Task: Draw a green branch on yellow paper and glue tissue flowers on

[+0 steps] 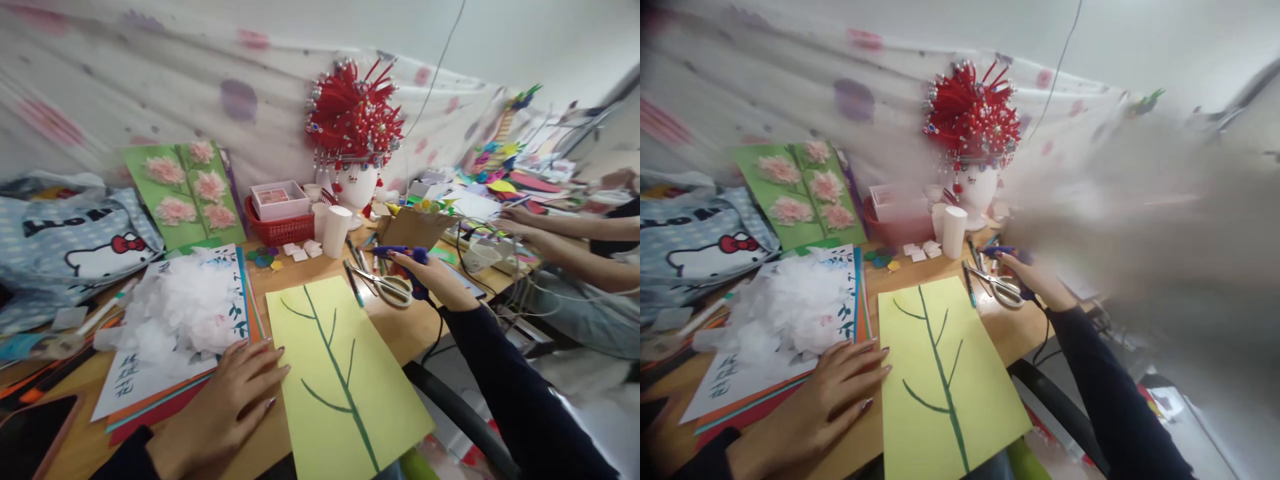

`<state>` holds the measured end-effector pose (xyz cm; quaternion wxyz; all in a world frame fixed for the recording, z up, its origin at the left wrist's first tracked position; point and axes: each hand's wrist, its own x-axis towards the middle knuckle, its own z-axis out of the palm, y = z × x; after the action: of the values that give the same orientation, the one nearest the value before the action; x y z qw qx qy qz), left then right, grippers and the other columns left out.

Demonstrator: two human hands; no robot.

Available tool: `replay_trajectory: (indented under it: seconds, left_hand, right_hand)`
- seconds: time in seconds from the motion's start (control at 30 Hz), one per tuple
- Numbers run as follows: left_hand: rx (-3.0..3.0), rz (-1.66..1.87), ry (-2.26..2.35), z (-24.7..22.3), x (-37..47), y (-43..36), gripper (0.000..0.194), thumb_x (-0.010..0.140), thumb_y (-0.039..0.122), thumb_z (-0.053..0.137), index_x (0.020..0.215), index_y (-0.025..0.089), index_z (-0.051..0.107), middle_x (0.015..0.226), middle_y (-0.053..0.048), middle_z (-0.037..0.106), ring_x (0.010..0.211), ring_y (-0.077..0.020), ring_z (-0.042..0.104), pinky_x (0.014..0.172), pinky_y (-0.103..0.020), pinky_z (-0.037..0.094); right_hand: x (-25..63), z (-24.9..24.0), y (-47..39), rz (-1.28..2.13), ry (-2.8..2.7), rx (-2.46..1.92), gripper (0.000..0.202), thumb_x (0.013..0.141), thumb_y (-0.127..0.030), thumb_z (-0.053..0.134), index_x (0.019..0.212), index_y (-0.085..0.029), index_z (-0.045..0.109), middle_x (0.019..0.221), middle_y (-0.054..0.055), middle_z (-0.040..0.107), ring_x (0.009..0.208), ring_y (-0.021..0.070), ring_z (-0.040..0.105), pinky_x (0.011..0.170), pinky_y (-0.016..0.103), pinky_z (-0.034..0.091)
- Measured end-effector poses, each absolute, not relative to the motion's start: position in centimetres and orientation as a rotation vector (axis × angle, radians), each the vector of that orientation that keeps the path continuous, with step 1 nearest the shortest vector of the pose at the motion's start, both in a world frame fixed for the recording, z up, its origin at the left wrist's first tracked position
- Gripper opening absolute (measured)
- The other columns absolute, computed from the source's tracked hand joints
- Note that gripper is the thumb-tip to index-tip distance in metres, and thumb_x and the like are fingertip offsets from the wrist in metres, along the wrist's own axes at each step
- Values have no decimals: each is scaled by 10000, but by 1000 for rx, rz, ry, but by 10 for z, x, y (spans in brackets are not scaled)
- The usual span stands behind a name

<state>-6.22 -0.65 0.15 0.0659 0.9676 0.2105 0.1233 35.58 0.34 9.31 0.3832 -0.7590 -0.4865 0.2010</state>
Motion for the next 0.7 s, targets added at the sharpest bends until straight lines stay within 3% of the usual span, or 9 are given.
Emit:
replay_trajectory:
  seconds: [0.13, 0.2, 0.3, 0.53, 0.7]
  left_hand:
    - [2974, 359, 564, -4, -63, -5, 422, 1012, 237, 490, 1414, 353, 544, 1430, -20, 588, 1342, -271, 489, 1106, -501, 399]
    - [2998, 354, 568, -5, -63, -3, 425, 1015, 256, 501, 1428, 356, 532, 1430, -9, 589, 1332, -266, 502, 1098, -487, 411]
    - [3036, 352, 555, -3, -64, -1, 466, 1010, 302, 536, 1470, 358, 487, 1403, -1, 614, 1295, -264, 540, 1068, -450, 442]
    - [3116, 394, 505, -4, -65, 2, 473, 1003, 344, 559, 1470, 364, 489, 1394, 15, 624, 1248, -247, 573, 1036, -391, 454]
    - [3091, 475, 467, -9, -66, 6, 505, 977, 326, 584, 1470, 370, 487, 1382, 20, 634, 1233, -243, 583, 1036, -371, 452]
  right_hand:
    - [405, 62, -10, 227, -1068, -2083, 400, 787, -567, 608, 745, -179, 694, 745, 100, 715, 625, 212, 629, 521, 290, 453]
    - [419, 44, -9, 160, -1072, -2163, 378, 770, -548, 622, 650, -192, 666, 670, 104, 694, 667, 250, 647, 586, 318, 472]
    - [428, 24, -9, 130, -1033, -2210, 447, 763, -611, 599, 572, -207, 620, 575, 117, 646, 676, 304, 651, 633, 369, 474]
    - [442, 11, -11, 14, -953, -2158, 576, 850, -675, 395, 791, -177, 679, 856, 172, 731, 868, 329, 679, 796, 403, 486]
    - [453, 13, 3, 3, -1009, -2157, 524, 834, -633, 472, 863, -162, 698, 889, 166, 729, 906, 321, 664, 825, 388, 478]
